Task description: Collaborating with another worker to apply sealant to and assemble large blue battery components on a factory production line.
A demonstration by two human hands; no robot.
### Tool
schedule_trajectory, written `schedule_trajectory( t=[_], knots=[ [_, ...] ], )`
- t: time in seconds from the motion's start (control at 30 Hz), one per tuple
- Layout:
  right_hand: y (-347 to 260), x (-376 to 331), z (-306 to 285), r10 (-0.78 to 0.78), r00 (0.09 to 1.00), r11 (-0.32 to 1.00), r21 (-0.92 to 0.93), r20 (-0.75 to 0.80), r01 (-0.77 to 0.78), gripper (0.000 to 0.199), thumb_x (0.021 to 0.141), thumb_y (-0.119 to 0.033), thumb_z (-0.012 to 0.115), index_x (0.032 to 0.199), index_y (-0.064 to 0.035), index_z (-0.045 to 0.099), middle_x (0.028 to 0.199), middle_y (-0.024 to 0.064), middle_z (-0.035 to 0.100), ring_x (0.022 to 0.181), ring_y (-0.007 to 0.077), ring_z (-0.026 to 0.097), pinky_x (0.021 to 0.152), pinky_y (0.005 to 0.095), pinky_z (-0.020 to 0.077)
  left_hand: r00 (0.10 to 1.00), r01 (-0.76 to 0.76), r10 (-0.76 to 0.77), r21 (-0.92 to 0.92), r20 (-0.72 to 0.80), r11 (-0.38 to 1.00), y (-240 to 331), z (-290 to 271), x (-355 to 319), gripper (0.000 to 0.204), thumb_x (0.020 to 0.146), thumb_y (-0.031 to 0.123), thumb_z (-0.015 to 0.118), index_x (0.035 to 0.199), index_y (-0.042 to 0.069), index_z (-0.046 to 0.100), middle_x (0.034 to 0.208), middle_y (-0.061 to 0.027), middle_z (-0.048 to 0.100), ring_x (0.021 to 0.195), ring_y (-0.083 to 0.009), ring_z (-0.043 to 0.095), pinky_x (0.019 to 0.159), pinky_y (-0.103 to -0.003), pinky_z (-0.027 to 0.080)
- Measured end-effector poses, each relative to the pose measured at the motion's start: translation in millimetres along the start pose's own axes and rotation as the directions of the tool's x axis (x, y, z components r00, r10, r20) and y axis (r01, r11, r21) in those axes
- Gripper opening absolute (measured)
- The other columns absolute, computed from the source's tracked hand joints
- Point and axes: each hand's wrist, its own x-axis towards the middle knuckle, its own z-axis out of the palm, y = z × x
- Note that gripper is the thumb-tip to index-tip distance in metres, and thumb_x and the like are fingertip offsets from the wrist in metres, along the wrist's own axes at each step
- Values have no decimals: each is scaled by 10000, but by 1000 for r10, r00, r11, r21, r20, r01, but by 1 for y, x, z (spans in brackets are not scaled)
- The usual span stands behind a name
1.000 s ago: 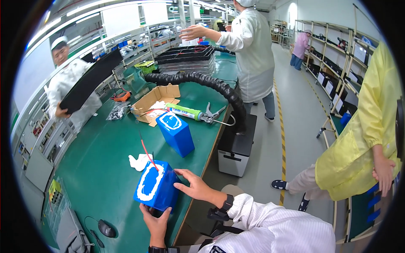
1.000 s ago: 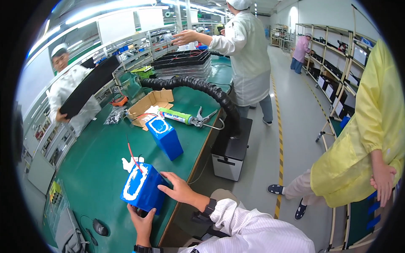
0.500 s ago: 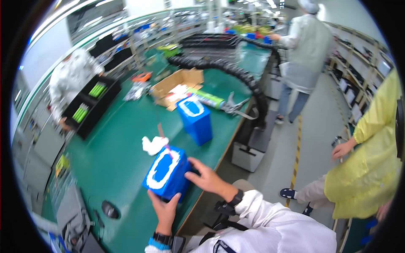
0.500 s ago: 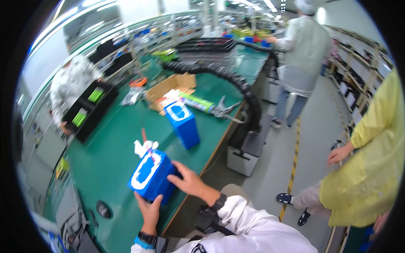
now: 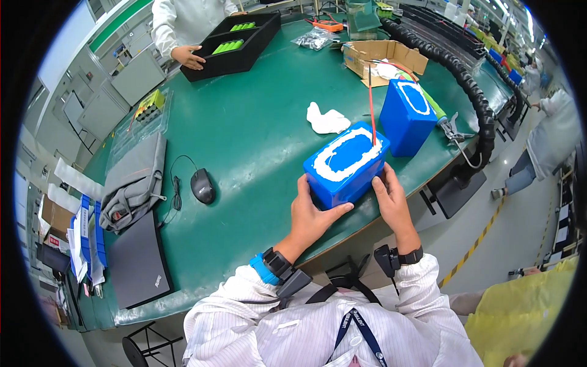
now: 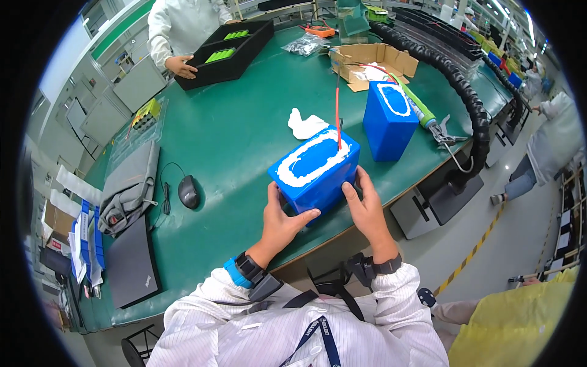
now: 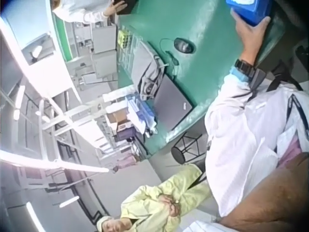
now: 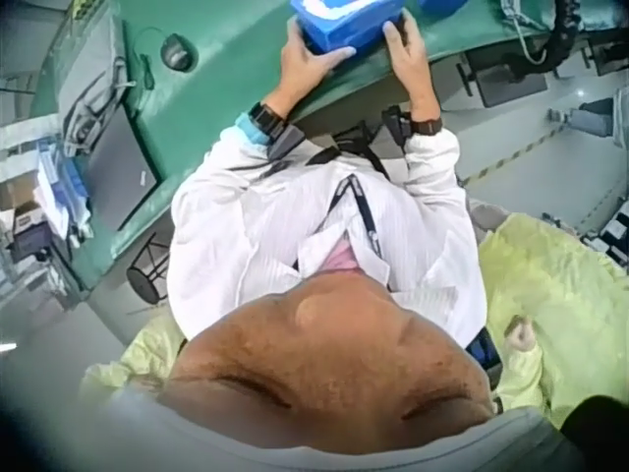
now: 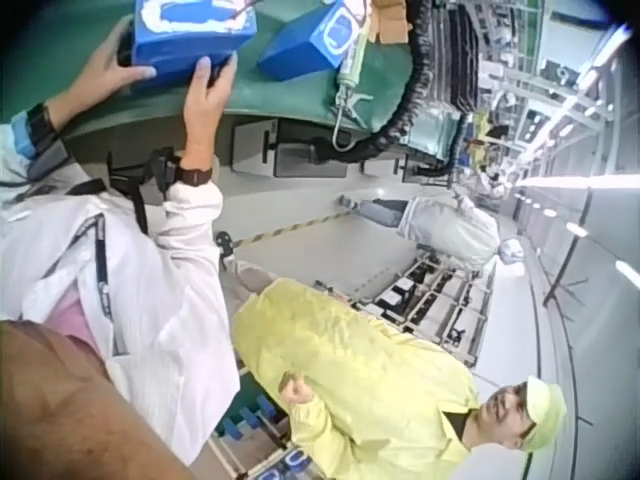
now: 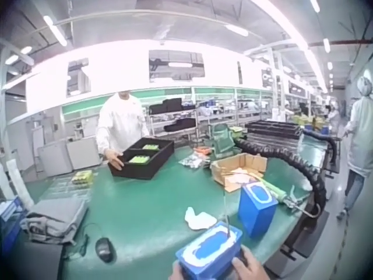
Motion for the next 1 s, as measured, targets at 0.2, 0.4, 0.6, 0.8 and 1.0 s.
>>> schedule_trajectory(
  t=[0.2, 0.4, 0.6, 0.8, 1.0],
  knots=[
    [-11, 10, 2, -53, 997, 987, -154, -57, 44, 629, 1016, -380, 598, 1399, 92, 435, 1315, 202, 546, 1224, 279, 530, 1059, 373, 403, 999, 53, -54, -183, 0, 982, 1, 4, 6, 909, 739, 396, 894, 1341, -38, 369, 1195, -232, 636, 1081, -294, 654, 916, -396, 529],
    [-23, 6, 6, -121, 985, 948, -310, -123, 78, 564, 983, -379, 648, 1279, 79, 502, 1174, 180, 548, 1083, 287, 559, 971, 379, 439, 976, 217, -195, -492, 95, 843, 9, 0, 11, 782, 834, 367, 835, 1317, -62, 394, 1193, -199, 619, 1088, -228, 622, 925, -353, 521],
    [-35, -3, 10, -146, 975, 903, -424, -165, 64, 551, 932, -349, 707, 1249, 62, 522, 1173, 209, 577, 1054, 334, 601, 910, 407, 479, 892, 449, -392, -544, 225, 709, 6, 1, 9, 734, 878, 467, 765, 1255, -90, 472, 1127, -161, 629, 981, -175, 629, 824, -299, 534],
    [-35, -3, 12, -213, 962, 840, -535, -170, 92, 573, 899, -358, 728, 1238, 60, 531, 1143, 239, 605, 1019, 409, 631, 867, 451, 511, 864, 504, -444, -412, 238, 759, 1, 0, 9, 801, 906, 640, 630, 1238, -81, 520, 994, -106, 632, 777, -134, 604, 669, -251, 499],
    [-32, 3, 10, -201, 967, 822, -564, -156, 80, 603, 894, -382, 729, 1227, 82, 533, 1152, 255, 602, 1009, 419, 634, 843, 463, 521, 758, 645, -522, -327, 391, 691, -2, -9, 19, 902, 910, 719, 542, 1296, -94, 482, 1104, -181, 658, 924, -226, 694, 796, -344, 584]
  ],
)
